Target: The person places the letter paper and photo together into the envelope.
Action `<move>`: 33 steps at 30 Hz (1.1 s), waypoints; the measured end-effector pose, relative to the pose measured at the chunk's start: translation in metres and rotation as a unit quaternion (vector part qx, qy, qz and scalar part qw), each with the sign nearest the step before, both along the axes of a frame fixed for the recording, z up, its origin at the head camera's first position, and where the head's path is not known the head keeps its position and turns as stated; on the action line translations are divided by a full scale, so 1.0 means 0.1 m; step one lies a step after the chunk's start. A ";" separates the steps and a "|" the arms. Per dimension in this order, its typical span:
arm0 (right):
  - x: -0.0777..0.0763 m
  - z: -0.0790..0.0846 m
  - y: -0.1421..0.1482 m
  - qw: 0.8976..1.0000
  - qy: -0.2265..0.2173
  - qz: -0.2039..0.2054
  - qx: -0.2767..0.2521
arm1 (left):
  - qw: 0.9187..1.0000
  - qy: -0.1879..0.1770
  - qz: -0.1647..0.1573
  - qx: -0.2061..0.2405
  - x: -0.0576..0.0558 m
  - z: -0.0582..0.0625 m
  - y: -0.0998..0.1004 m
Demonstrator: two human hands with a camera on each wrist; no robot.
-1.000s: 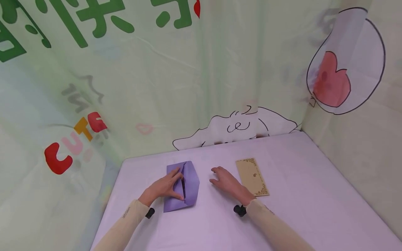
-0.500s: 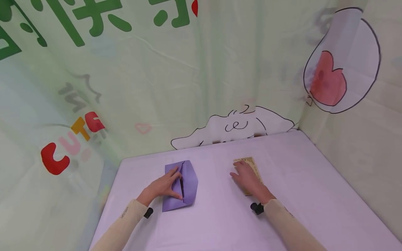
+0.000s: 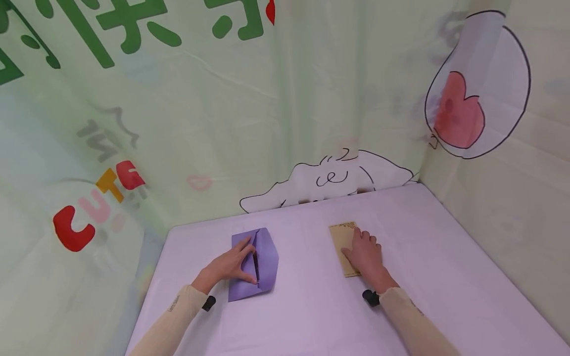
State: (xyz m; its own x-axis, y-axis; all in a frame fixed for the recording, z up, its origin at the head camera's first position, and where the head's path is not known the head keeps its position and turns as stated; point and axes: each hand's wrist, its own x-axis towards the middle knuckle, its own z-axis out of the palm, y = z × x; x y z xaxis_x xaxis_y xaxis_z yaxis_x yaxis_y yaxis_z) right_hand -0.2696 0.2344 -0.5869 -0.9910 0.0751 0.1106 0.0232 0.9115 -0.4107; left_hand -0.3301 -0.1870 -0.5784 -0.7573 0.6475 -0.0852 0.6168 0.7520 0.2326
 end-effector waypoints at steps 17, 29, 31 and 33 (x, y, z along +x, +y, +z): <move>-0.22 0.06 0.30 0.986 -0.093 -0.009 -0.137 | 1.000 -0.007 0.009 -0.008 -0.01 -0.03 -0.01; -0.34 0.06 0.51 0.975 -0.113 -0.035 -0.186 | 1.000 -0.010 0.008 -0.011 -0.02 -0.02 -0.02; -0.34 0.06 0.52 0.974 -0.115 -0.041 -0.190 | 1.000 -0.010 0.008 -0.012 -0.03 -0.03 -0.01; -0.35 0.09 0.50 0.973 -0.116 -0.045 -0.192 | 1.000 -0.009 0.008 -0.013 -0.03 -0.03 -0.01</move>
State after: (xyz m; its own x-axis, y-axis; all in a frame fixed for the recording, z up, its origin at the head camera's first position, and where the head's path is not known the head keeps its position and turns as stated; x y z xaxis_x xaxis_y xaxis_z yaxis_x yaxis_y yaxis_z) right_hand -0.3043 0.2848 -0.5783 -0.9734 0.1543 -0.1692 0.2289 0.6811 -0.6955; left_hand -0.3330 -0.1878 -0.5818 -0.7653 0.6333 -0.1148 0.6011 0.7670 0.2243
